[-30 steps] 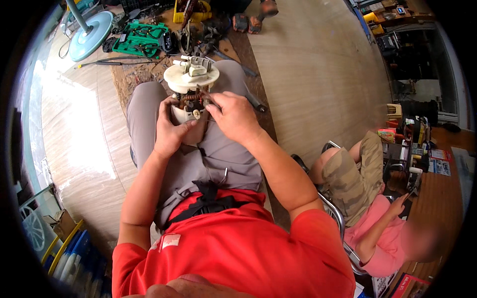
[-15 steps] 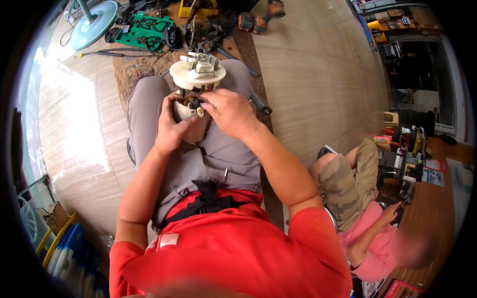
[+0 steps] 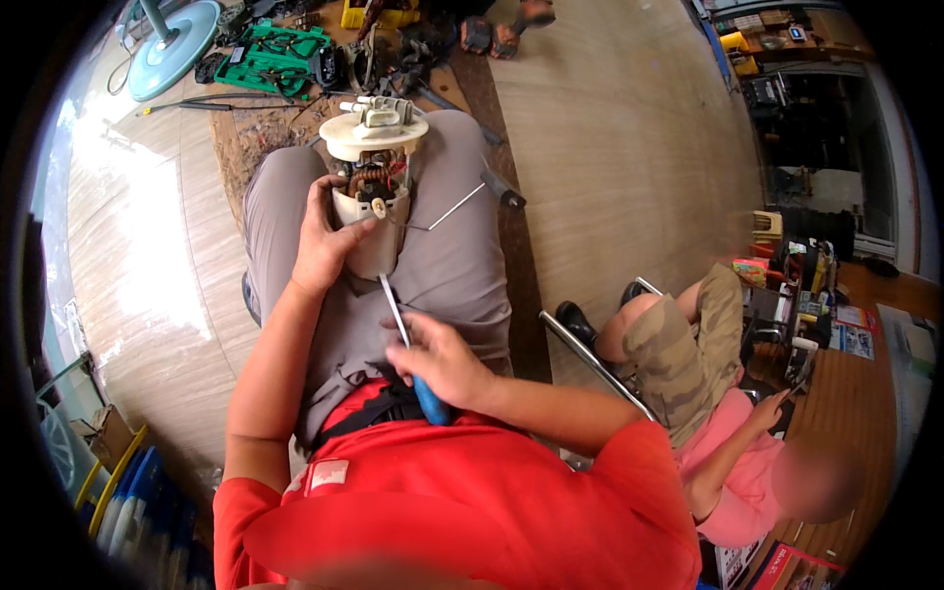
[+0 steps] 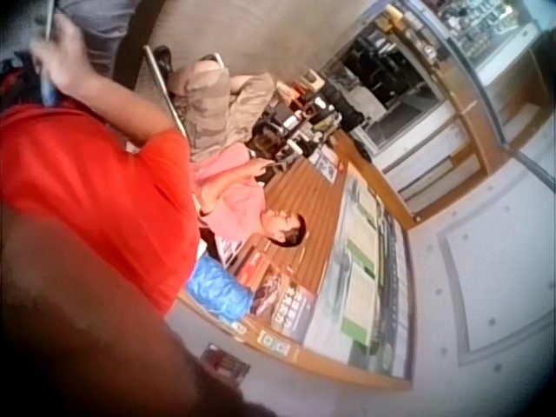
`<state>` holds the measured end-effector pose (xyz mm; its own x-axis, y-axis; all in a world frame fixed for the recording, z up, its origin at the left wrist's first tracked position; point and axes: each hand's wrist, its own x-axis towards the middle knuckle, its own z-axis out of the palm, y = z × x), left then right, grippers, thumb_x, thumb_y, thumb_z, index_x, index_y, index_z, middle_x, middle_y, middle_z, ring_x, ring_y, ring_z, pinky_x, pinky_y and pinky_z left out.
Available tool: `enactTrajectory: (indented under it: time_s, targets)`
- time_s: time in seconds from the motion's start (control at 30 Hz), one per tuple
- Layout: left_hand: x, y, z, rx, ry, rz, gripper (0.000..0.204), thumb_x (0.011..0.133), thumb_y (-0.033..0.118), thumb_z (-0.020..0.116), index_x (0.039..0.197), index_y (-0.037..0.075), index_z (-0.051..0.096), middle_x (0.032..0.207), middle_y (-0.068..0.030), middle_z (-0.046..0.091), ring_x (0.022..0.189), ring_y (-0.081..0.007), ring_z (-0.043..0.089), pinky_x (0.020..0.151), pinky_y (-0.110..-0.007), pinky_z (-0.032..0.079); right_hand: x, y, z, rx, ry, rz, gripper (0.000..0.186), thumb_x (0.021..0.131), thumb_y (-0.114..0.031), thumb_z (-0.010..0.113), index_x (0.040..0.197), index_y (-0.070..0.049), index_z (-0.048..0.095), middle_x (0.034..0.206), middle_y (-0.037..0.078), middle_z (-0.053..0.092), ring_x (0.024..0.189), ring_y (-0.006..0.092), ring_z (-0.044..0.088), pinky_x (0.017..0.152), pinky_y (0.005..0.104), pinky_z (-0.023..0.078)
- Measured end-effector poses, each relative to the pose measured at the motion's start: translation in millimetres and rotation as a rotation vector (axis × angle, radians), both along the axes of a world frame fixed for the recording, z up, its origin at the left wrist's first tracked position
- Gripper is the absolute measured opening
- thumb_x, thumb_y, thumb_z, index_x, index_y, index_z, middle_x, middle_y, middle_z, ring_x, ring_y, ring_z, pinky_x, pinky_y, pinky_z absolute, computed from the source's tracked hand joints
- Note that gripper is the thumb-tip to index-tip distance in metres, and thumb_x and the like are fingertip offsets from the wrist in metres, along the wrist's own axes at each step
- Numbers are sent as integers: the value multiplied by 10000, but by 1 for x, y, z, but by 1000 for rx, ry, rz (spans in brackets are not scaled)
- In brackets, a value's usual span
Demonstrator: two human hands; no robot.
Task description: The person disassembles a fuel pump assembly by prying plastic tabs with a screwdriver and pulling the internal components apart by hand.
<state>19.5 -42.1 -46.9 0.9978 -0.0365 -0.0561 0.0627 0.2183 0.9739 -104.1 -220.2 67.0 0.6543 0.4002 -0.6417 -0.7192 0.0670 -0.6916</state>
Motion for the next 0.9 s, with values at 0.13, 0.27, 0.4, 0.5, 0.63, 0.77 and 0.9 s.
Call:
enactTrajectory:
  time_s: [0.13,0.27,0.4,0.5,0.63,0.77,0.9]
  targets:
    - [0,0,-4,-15,17,5,669,760,145,798,1309,15,439,1206,-132,546,1125,-212,517,1014,-314,408,2,-6,12,-27,-117,42,448,972,-35,561,1398,36,442,990,57,583,778,112,570,732,275,507]
    - [3,3,-4,-94,31,-43,699,781,152,792,1359,16,424,1291,-149,528,1213,-233,501,1070,-326,377,46,-15,19,-92,-174,38,485,1000,-52,501,1460,56,391,943,71,613,674,113,592,621,265,514]
    - [5,-1,-16,25,-96,6,759,786,175,800,1408,6,398,1381,-166,489,1292,-252,469,1117,-340,342,69,-28,3,-120,-235,25,480,999,-63,498,1455,52,399,969,96,637,661,123,607,590,264,517]
    - [5,-3,-11,62,-71,7,808,771,201,822,1416,-10,383,1388,-170,490,1293,-256,470,1123,-348,341,74,-35,0,-159,-228,72,431,1007,-103,507,1417,22,467,980,80,630,658,123,613,575,267,525]
    - [4,-1,4,50,-17,-27,903,730,243,866,1423,-26,354,1355,-175,517,1271,-260,489,1111,-355,358,78,-37,0,-101,-181,63,413,1014,-125,519,1398,26,498,915,74,637,626,112,598,546,261,506]
    - [2,-4,5,71,-25,-20,1012,666,275,917,1433,-22,328,1335,-181,531,1256,-263,500,1094,-364,386,87,-36,-2,-78,-155,44,366,1019,-135,501,1348,17,547,887,52,636,622,98,587,543,255,496]
    - [3,-11,8,205,-48,42,1073,613,278,951,1427,-19,318,1316,-186,539,1240,-273,514,1083,-370,404,92,-34,3,-97,-130,65,335,1019,-131,492,1313,7,574,849,33,635,615,85,571,547,244,484]
